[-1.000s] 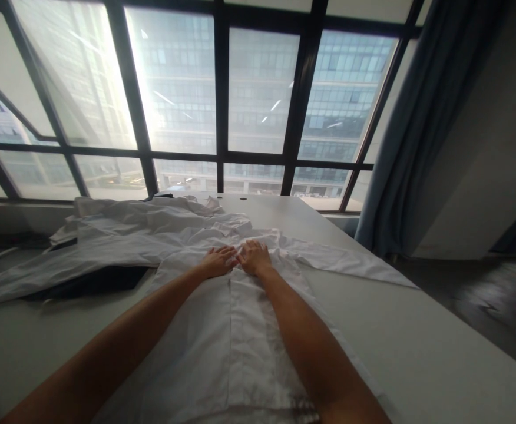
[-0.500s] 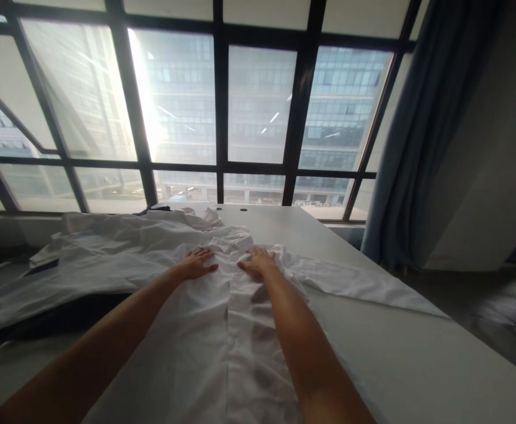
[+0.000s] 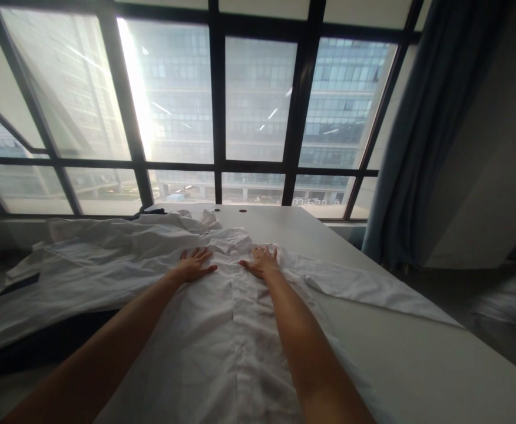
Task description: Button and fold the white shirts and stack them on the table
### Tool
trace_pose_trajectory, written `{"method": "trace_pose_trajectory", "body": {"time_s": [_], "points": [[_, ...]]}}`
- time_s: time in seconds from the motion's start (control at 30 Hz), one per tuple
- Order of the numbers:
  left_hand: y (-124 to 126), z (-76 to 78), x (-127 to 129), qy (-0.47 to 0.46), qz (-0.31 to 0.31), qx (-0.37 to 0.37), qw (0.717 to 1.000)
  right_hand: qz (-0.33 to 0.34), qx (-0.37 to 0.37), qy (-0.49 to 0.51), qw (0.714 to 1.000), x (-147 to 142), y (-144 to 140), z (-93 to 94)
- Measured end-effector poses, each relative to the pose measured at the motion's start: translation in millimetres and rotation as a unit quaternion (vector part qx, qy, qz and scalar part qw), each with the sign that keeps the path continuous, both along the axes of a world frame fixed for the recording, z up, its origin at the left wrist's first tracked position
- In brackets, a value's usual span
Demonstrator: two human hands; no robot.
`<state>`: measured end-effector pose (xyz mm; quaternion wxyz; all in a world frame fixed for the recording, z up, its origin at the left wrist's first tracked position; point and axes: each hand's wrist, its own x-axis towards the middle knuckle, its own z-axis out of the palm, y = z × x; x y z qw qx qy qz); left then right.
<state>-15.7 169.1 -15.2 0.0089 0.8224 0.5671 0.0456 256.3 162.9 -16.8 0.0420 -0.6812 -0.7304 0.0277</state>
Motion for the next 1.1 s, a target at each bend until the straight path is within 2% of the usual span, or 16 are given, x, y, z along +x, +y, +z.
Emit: {"method": "trace_pose_trajectory", "body": {"time_s": [0.13,0.23,0.37,0.57,0.67,0.77,1.0,1.1], "points": [[-30.7,9.8,22.6,-0.057,-0.007,0.061,0.997,0.041,0.064,-0.003,0.997,-15.9,-40.6,8.1],[-69.0,19.1,39.9,-0.077,-0.049,0.025,0.996,0.082,0.067,0.02,0.994,-28.2,-77.4,19.0],[-124.1,25.2,41.2,-0.013,-0.121,-0.032,0.992,0.106,0.007,0.03,0.994,-38.3,-126.1,27.9],[-183.3,8.6,23.2,0.027,-0.117,-0.088,0.989,0.127,-0.089,0.014,0.988,-33.3,-181.4,15.7],[-198.5,3.0,20.0,0.007,-0.122,-0.088,0.989,0.121,-0.101,0.021,0.987,-27.7,-194.3,12.3],[-206.8,5.0,20.0,-0.004,-0.135,-0.079,0.988,0.108,-0.097,0.028,0.989,-22.4,-198.5,13.4],[-214.8,2.2,21.4,-0.013,-0.143,-0.059,0.988,0.089,-0.07,0.02,0.993,-15.5,-202.4,2.3],[-219.1,-0.2,21.9,-0.017,-0.132,-0.057,0.989,0.089,-0.077,0.019,0.993,-16.6,-206.5,3.2]]}}
